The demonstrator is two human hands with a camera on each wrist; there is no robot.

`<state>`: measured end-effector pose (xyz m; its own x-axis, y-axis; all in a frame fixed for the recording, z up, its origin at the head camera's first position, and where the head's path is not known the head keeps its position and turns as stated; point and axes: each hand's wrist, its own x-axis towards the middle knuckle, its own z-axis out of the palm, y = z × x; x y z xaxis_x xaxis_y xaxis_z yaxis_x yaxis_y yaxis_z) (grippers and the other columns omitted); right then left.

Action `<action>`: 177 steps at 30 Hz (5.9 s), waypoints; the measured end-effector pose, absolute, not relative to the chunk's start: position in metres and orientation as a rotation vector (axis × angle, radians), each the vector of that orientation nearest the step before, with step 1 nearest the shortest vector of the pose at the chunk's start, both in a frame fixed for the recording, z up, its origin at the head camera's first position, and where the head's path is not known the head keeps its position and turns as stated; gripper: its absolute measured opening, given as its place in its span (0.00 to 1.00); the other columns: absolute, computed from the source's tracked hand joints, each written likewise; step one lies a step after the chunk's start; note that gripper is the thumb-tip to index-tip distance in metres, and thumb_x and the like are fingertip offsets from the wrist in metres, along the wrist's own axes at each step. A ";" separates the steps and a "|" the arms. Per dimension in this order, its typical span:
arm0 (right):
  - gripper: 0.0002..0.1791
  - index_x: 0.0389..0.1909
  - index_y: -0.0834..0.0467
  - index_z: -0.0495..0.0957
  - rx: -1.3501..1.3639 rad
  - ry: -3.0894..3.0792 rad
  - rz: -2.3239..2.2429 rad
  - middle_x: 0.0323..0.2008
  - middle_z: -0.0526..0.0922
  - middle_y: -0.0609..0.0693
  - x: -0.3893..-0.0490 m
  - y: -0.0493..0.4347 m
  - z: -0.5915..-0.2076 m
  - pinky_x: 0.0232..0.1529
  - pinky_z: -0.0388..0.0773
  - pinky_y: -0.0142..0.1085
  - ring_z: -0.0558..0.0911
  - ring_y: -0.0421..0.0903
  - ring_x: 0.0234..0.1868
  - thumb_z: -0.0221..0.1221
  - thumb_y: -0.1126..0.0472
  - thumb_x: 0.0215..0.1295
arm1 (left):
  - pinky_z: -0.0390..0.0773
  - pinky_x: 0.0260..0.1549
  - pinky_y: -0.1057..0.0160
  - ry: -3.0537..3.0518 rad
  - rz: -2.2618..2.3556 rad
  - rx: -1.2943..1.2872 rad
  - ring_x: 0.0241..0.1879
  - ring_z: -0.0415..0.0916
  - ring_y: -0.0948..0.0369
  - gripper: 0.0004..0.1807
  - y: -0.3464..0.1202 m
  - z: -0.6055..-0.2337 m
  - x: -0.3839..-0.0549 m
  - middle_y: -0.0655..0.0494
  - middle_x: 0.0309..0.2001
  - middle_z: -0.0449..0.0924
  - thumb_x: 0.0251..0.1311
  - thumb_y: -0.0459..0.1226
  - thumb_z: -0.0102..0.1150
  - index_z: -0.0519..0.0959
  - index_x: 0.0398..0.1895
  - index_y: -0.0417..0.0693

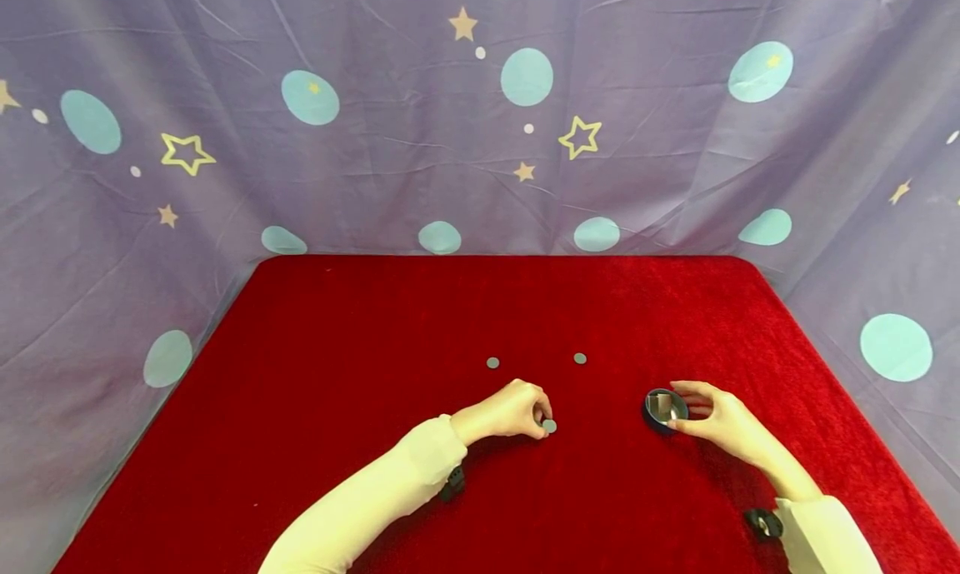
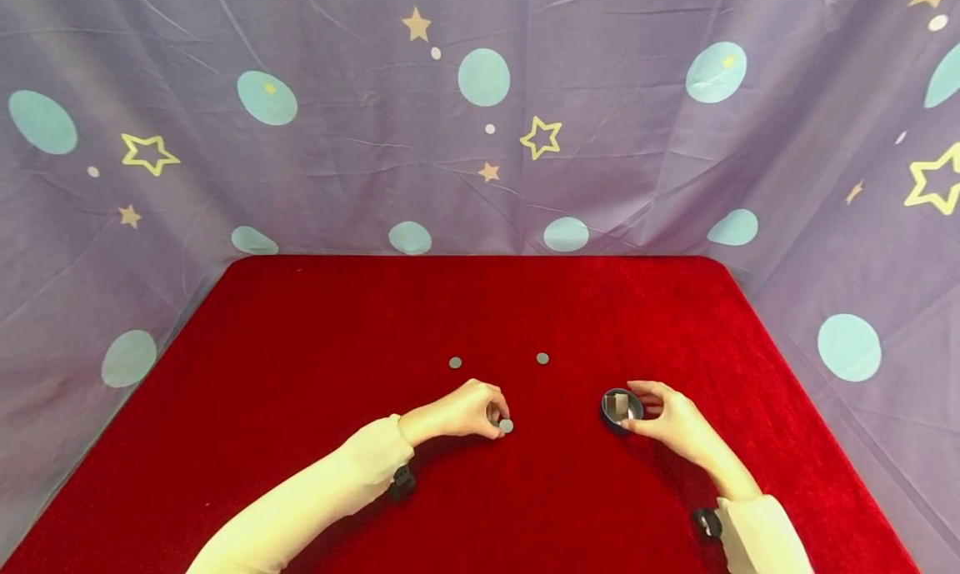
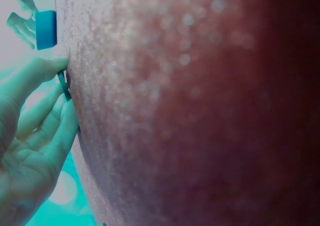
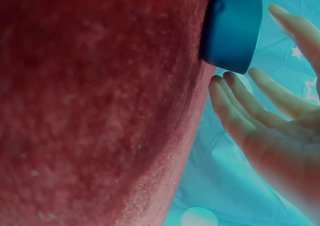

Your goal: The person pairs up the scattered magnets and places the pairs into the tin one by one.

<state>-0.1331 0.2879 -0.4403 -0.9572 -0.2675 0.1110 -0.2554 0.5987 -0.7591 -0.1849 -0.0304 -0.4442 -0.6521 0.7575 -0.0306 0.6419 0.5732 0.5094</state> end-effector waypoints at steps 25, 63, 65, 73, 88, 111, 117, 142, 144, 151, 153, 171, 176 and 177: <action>0.31 0.51 0.74 0.67 -0.414 2.684 -1.327 0.44 0.76 0.66 -0.138 0.289 -0.442 0.36 0.75 0.29 0.79 0.56 0.41 0.65 0.61 0.48 | 0.67 0.23 0.79 2.507 0.847 1.187 0.20 0.68 0.73 0.09 -0.013 -0.429 -0.191 0.60 0.21 0.75 0.41 0.34 0.68 0.81 0.29 0.42; 0.32 0.50 0.75 0.67 -0.374 2.679 -1.326 0.45 0.75 0.68 -0.137 0.287 -0.443 0.38 0.76 0.37 0.78 0.58 0.42 0.65 0.61 0.47 | 0.66 0.22 0.82 2.502 0.923 1.277 0.20 0.68 0.75 0.10 0.063 -0.429 -0.195 0.62 0.20 0.76 0.42 0.37 0.68 0.82 0.30 0.44; 0.32 0.50 0.75 0.67 -0.381 2.676 -1.327 0.45 0.75 0.68 -0.137 0.287 -0.443 0.38 0.76 0.38 0.78 0.59 0.42 0.65 0.61 0.47 | 0.66 0.22 0.82 2.504 0.934 1.269 0.20 0.68 0.75 0.10 0.068 -0.430 -0.195 0.63 0.20 0.76 0.42 0.38 0.68 0.82 0.30 0.45; 0.33 0.51 0.77 0.66 -0.361 2.678 -1.325 0.45 0.73 0.70 -0.138 0.287 -0.443 0.38 0.76 0.38 0.77 0.60 0.43 0.65 0.61 0.48 | 0.66 0.22 0.83 2.517 0.960 1.235 0.21 0.67 0.75 0.11 0.081 -0.430 -0.193 0.62 0.22 0.76 0.43 0.38 0.68 0.82 0.31 0.44; 0.33 0.51 0.77 0.65 -0.373 2.657 -1.314 0.47 0.72 0.71 -0.137 0.287 -0.441 0.38 0.76 0.38 0.76 0.62 0.44 0.64 0.60 0.49 | 0.66 0.21 0.82 2.527 1.074 1.142 0.21 0.67 0.76 0.09 0.095 -0.440 -0.191 0.62 0.22 0.77 0.43 0.36 0.68 0.82 0.30 0.44; 0.33 0.50 0.78 0.65 -0.382 2.647 -1.350 0.44 0.75 0.69 -0.137 0.287 -0.443 0.37 0.77 0.35 0.78 0.58 0.42 0.65 0.62 0.48 | 0.65 0.24 0.84 2.634 1.067 1.090 0.23 0.68 0.76 0.11 0.110 -0.445 -0.186 0.63 0.24 0.76 0.44 0.39 0.67 0.82 0.32 0.45; 0.32 0.49 0.77 0.66 -0.393 2.666 -1.354 0.43 0.75 0.68 -0.137 0.287 -0.444 0.36 0.77 0.36 0.78 0.58 0.41 0.65 0.62 0.47 | 0.65 0.24 0.84 2.649 1.080 1.071 0.24 0.69 0.76 0.11 0.111 -0.445 -0.186 0.63 0.26 0.77 0.44 0.39 0.67 0.82 0.32 0.45; 0.34 0.51 0.78 0.65 -0.370 2.647 -1.346 0.46 0.74 0.70 -0.137 0.286 -0.441 0.37 0.77 0.34 0.78 0.58 0.42 0.65 0.61 0.48 | 0.66 0.28 0.84 2.590 1.099 1.113 0.31 0.74 0.73 0.11 0.103 -0.438 -0.185 0.59 0.33 0.80 0.49 0.36 0.62 0.81 0.38 0.44; 0.33 0.50 0.78 0.66 -0.392 2.663 -1.327 0.45 0.74 0.69 -0.137 0.285 -0.440 0.36 0.77 0.34 0.79 0.57 0.41 0.65 0.61 0.47 | 0.65 0.28 0.83 2.592 1.064 1.131 0.32 0.74 0.72 0.11 0.099 -0.436 -0.186 0.59 0.33 0.80 0.50 0.36 0.61 0.80 0.38 0.45; 0.31 0.48 0.78 0.67 -0.499 2.702 -1.272 0.42 0.76 0.67 -0.139 0.285 -0.437 0.35 0.77 0.35 0.80 0.53 0.38 0.66 0.62 0.46 | 0.65 0.30 0.83 2.604 0.976 1.208 0.32 0.73 0.70 0.12 0.084 -0.430 -0.186 0.58 0.33 0.79 0.52 0.37 0.60 0.79 0.41 0.46; 0.31 0.48 0.78 0.68 -0.511 2.716 -1.252 0.41 0.77 0.67 -0.140 0.284 -0.436 0.35 0.77 0.36 0.80 0.54 0.37 0.66 0.62 0.46 | 0.65 0.31 0.83 2.616 0.959 1.225 0.32 0.73 0.69 0.12 0.078 -0.429 -0.186 0.58 0.33 0.78 0.52 0.38 0.59 0.79 0.41 0.46; 0.24 0.46 0.67 0.74 -0.587 2.964 -1.044 0.43 0.77 0.60 -0.150 0.257 -0.418 0.41 0.72 0.48 0.76 0.57 0.44 0.63 0.58 0.50 | 0.68 0.34 0.77 2.655 0.916 1.157 0.36 0.74 0.63 0.15 0.022 -0.419 -0.193 0.54 0.36 0.76 0.53 0.38 0.58 0.77 0.44 0.42; 0.23 0.45 0.68 0.74 -0.616 2.928 -1.090 0.43 0.77 0.61 -0.157 0.245 -0.414 0.40 0.73 0.49 0.77 0.57 0.43 0.63 0.59 0.51 | 0.69 0.35 0.75 2.656 0.946 1.097 0.36 0.74 0.62 0.15 0.005 -0.418 -0.197 0.53 0.37 0.76 0.54 0.38 0.58 0.76 0.44 0.42; 0.22 0.45 0.68 0.74 -0.616 2.927 -1.088 0.43 0.77 0.62 -0.158 0.243 -0.414 0.40 0.73 0.49 0.77 0.57 0.43 0.63 0.60 0.51 | 0.69 0.35 0.74 2.659 0.955 1.082 0.37 0.73 0.62 0.15 0.002 -0.419 -0.198 0.53 0.37 0.75 0.54 0.38 0.57 0.77 0.44 0.42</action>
<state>-0.1582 0.2428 -0.4137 -0.9242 -0.3417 0.1704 -0.3700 0.6916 -0.6203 -0.1978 0.0024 -0.4188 -0.7385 0.6629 0.1232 0.5898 0.5465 0.5946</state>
